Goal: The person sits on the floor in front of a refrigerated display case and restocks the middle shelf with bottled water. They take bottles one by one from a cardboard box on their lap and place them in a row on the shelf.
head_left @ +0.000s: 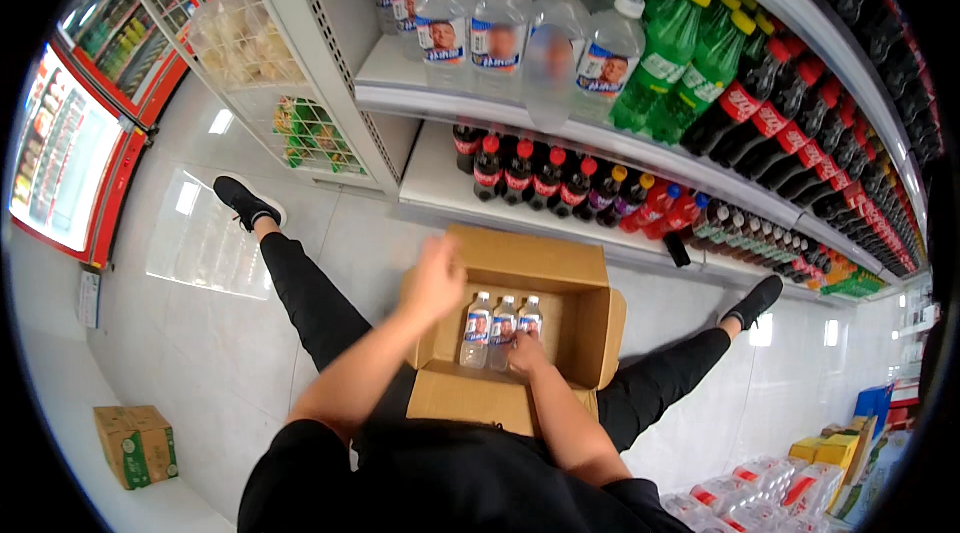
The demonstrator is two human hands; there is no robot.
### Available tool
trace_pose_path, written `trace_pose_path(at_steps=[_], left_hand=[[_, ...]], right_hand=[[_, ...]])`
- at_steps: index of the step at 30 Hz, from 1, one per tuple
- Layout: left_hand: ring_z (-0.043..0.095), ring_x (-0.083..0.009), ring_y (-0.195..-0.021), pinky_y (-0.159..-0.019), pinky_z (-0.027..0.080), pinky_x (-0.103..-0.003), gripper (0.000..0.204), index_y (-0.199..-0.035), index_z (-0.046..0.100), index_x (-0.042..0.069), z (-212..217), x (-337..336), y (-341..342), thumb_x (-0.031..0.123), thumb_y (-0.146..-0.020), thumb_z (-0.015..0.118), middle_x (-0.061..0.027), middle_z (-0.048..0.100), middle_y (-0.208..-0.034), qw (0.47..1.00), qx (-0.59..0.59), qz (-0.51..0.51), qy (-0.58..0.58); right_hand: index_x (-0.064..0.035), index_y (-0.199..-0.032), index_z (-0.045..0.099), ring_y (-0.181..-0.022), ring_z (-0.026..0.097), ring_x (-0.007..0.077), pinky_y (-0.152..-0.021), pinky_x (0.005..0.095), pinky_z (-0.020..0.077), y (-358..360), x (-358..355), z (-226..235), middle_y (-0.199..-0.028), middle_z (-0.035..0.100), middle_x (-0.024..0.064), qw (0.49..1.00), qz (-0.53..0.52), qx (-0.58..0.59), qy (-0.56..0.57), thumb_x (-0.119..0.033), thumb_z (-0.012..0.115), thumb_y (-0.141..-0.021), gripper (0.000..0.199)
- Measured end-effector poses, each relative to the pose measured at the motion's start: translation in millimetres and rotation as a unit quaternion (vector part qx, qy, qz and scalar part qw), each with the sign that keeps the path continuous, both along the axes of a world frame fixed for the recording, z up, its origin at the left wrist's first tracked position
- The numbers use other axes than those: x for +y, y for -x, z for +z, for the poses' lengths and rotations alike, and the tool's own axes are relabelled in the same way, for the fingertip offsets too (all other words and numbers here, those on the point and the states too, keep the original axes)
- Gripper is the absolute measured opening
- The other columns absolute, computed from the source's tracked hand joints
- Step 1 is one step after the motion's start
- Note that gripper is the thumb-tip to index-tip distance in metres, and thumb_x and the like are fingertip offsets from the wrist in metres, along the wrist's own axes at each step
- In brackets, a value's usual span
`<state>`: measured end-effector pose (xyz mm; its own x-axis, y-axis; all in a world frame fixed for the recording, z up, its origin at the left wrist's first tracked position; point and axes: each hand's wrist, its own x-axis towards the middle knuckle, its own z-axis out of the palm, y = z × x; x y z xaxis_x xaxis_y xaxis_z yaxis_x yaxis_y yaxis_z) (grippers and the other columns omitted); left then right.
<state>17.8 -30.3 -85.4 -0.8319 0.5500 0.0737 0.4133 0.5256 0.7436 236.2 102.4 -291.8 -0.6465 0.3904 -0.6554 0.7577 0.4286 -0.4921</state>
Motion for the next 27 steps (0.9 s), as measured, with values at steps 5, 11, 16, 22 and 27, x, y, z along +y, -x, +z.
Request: trace_pose_path(at_steps=[5, 11, 16, 22, 27], left_hand=[[0.034, -0.0516, -0.144, -0.113, 0.040, -0.057, 0.095, -0.164, 0.014, 0.026, -128.0, -14.3, -110.8, 0.024, -0.087, 0.070, -0.0314, 0.013, -0.163, 0.907, -0.227, -0.189, 0.299], [0.029, -0.0539, -0.148, -0.117, 0.036, -0.056, 0.103, -0.165, 0.005, 0.039, -168.8, 8.5, -115.5, 0.025, -0.087, 0.071, -0.0324, -0.009, -0.167, 0.812, -0.241, -0.210, 0.489], [0.045, -0.0465, -0.140, -0.108, 0.046, -0.055, 0.102, -0.162, 0.015, 0.047, -171.3, 13.4, -94.2, 0.016, -0.083, 0.072, -0.0272, 0.015, -0.165, 0.841, -0.263, -0.152, 0.447], [0.049, -0.0436, -0.136, -0.109, 0.047, -0.046, 0.088, -0.155, 0.034, 0.040, -208.3, 10.4, -82.5, 0.020, -0.080, 0.073, -0.0237, 0.029, -0.158, 0.833, -0.228, -0.171, 0.474], [0.043, -0.0458, -0.139, -0.114, 0.043, -0.048, 0.081, -0.151, 0.042, 0.038, -239.4, 15.6, -72.6, 0.022, -0.078, 0.073, -0.0247, 0.029, -0.158, 0.812, -0.265, -0.185, 0.486]], right_hand=[[-0.0097, -0.146, 0.051, -0.137, 0.044, 0.0479, -0.112, 0.0504, 0.0439, 4.0, -6.0, 22.1, -0.154, 0.035, 0.0307, 0.992, -0.043, -0.052, -0.110, -0.036, 0.075, -0.083, 0.072], [-0.0272, -0.155, 0.043, -0.138, 0.045, 0.0485, -0.113, 0.0490, 0.0436, 5.6, -6.6, 28.7, -0.154, 0.035, 0.0293, 0.991, 0.031, -0.116, -0.055, -0.036, 0.073, -0.081, 0.080], [-0.0318, -0.155, 0.042, -0.136, 0.045, 0.0495, -0.113, 0.0496, 0.0437, -1.2, -8.9, 9.5, -0.155, 0.033, 0.0276, 0.991, -0.017, -0.130, -0.020, -0.031, 0.074, -0.081, 0.080], [-0.0382, -0.156, 0.038, -0.139, 0.042, 0.0493, -0.114, 0.0508, 0.0424, 1.1, -12.2, 14.2, -0.156, 0.030, 0.0263, 0.988, -0.030, -0.150, -0.001, -0.030, 0.075, -0.081, 0.084], [-0.0399, -0.159, 0.033, -0.139, 0.043, 0.0490, -0.114, 0.0498, 0.0425, -4.2, -12.6, 7.2, -0.157, 0.028, 0.0272, 0.986, 0.000, -0.164, 0.000, -0.032, 0.076, -0.080, 0.090]])
